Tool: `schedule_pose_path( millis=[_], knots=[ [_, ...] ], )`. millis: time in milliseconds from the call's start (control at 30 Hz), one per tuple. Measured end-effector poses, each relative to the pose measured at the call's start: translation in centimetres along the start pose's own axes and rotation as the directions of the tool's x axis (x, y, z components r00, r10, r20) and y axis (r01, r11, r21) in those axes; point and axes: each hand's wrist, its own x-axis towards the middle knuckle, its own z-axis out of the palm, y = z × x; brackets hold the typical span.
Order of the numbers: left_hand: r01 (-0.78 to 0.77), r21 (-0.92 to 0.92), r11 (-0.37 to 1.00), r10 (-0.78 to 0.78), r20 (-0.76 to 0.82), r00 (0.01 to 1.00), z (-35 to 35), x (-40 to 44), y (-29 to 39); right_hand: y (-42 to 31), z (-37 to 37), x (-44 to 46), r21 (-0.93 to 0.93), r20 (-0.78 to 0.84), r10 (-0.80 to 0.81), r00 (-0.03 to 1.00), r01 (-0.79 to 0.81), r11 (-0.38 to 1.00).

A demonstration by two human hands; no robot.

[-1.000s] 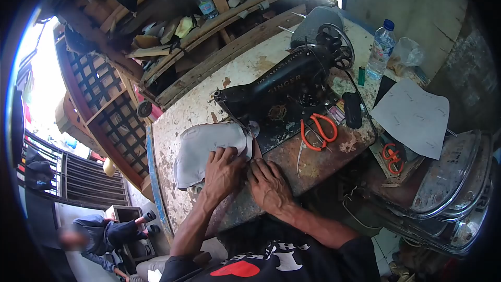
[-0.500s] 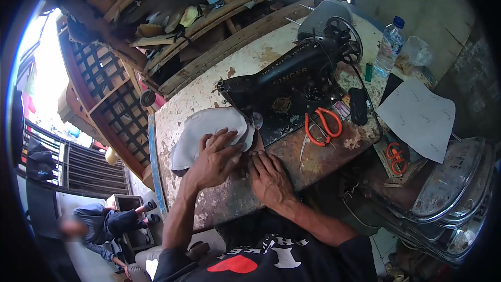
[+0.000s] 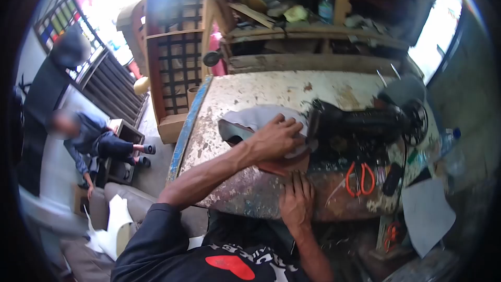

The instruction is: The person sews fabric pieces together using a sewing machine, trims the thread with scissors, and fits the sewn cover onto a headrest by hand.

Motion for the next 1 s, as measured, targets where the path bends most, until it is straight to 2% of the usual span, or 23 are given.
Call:
schedule_pose_path(
  millis=[33, 100, 133, 200, 367, 567, 633, 700, 733, 767, 833, 900, 933, 1000],
  knots=[
    [0.002, 0.020, 1.000, 0.000, -0.081, 0.997, 0.2, 0.1, 0.0, 0.0, 0.1, 0.3, 0.003, 0.006, 0.029, 1.000, -0.029, 1.000],
    [0.055, 0.139, 0.989, -0.038, -0.125, 0.991, 0.6, 0.4, 0.2, -0.3, 0.1, 0.5, -0.021, 0.021, 0.013, 1.000, -0.012, 1.000],
    [0.089, 0.143, 0.986, -0.068, -0.146, 0.987, 1.2, 0.5, 0.3, -0.1, 0.2, 0.6, -0.036, 0.022, 0.014, 1.000, -0.014, 0.999],
    [0.120, 0.072, 0.990, -0.100, -0.230, 0.968, 2.2, 0.7, 0.9, -0.3, -0.3, 0.6, -0.060, 0.044, 0.032, 0.999, -0.030, 0.998],
    [0.155, 0.001, 0.988, -0.149, -0.267, 0.952, 3.4, 0.3, 0.6, -0.3, -0.2, 0.7, -0.086, 0.057, 0.026, 0.998, -0.021, 0.996],
    [0.082, -0.013, 0.997, -0.083, -0.142, 0.986, 2.1, 0.3, -0.3, -0.3, 0.0, 0.7, -0.085, 0.041, 0.023, 0.999, -0.020, 0.996],
    [0.091, -0.197, 0.976, -0.100, -0.035, 0.994, 0.5, 0.2, -0.5, -0.3, -0.2, 0.6, -0.091, 0.031, 0.032, 0.999, -0.029, 0.995],
    [0.089, -0.253, 0.963, -0.055, 0.138, 0.989, -1.3, 0.2, -1.1, -0.2, -0.1, 0.6, -0.080, 0.037, 0.027, 0.999, -0.023, 0.996],
    [0.077, -0.257, 0.963, -0.022, 0.208, 0.978, -2.6, 0.0, -1.6, -0.4, -0.1, 0.7, -0.078, 0.027, 0.027, 0.999, -0.025, 0.997],
    [0.043, -0.278, 0.960, 0.017, 0.211, 0.977, -3.2, -0.1, -1.7, -0.2, -0.2, 0.5, -0.095, 0.023, 0.066, 0.998, -0.064, 0.993],
    [0.064, -0.207, 0.976, -0.003, 0.281, 0.960, -4.1, -0.1, -2.2, 0.0, 0.2, 0.4, -0.068, 0.012, 0.024, 1.000, -0.023, 0.997],
    [0.049, -0.214, 0.976, 0.036, 0.377, 0.926, -4.8, 0.4, -2.3, 0.0, 0.1, 0.3, -0.061, 0.012, 0.053, 0.999, -0.052, 0.997],
    [0.062, -0.226, 0.972, 0.011, 0.309, 0.951, -3.0, 0.6, -2.5, 0.0, 0.1, 0.4, -0.067, 0.011, 0.037, 0.999, -0.037, 0.997],
    [0.034, -0.252, 0.967, 0.038, 0.274, 0.961, -2.3, 0.6, -2.1, -0.2, 0.0, 0.4, -0.058, 0.024, 0.037, 0.999, -0.036, 0.998]
  ],
)
